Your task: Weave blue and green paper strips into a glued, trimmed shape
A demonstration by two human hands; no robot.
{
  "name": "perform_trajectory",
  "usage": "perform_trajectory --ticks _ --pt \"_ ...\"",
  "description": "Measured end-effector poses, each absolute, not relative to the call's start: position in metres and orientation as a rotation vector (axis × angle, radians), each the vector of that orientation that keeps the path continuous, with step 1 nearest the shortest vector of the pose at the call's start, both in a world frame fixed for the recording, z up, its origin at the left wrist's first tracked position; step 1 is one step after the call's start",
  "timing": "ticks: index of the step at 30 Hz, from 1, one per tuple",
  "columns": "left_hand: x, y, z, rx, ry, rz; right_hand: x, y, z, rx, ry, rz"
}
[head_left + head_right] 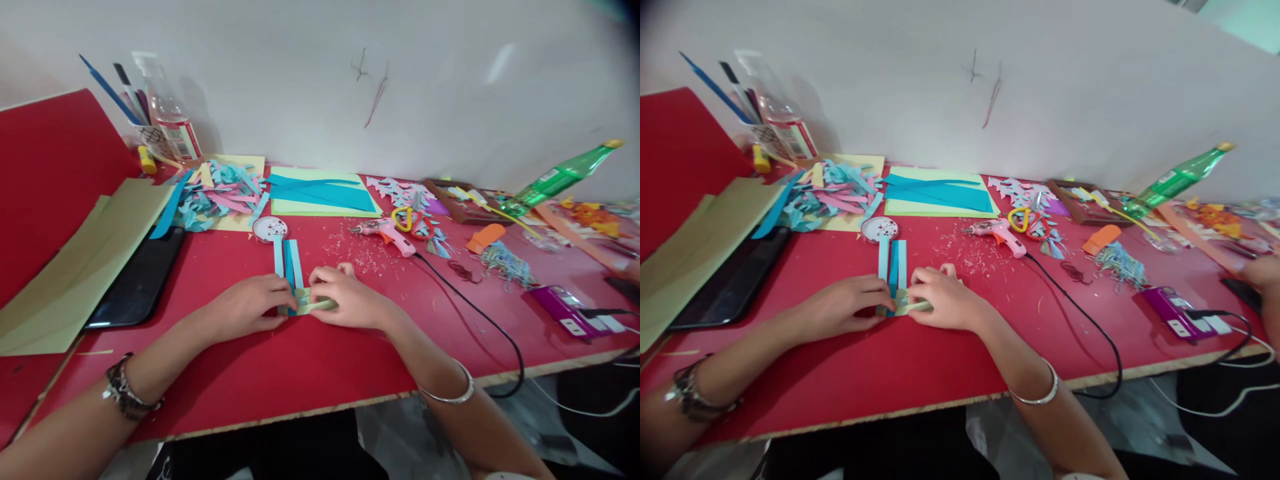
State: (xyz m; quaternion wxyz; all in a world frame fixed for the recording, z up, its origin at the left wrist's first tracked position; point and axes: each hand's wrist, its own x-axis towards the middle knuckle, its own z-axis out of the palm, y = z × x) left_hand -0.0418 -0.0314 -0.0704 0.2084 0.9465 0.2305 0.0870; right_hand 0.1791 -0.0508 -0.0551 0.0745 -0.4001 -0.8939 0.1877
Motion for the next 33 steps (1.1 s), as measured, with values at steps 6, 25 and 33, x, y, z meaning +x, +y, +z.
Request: perform_trajectory --ticks 6,25,33 --pt "-0.0429 -0.0304 -0.0711 2.604 0.674 0.323 0.1786 -0.0496 -0.0550 -1.167 -2.704 0.498" --pt "-0.0431 -0.0286 -0.0720 2.533 0.645 0.363 0.1768 -0.0417 -0.0600 -1.006 -2.711 0.575" --pt "-0.0431 -0.0295 -0.0737 2.497 0.629 0.385 0.1754 -0.0417 -0.0623 -0.992 -2.689 0.591"
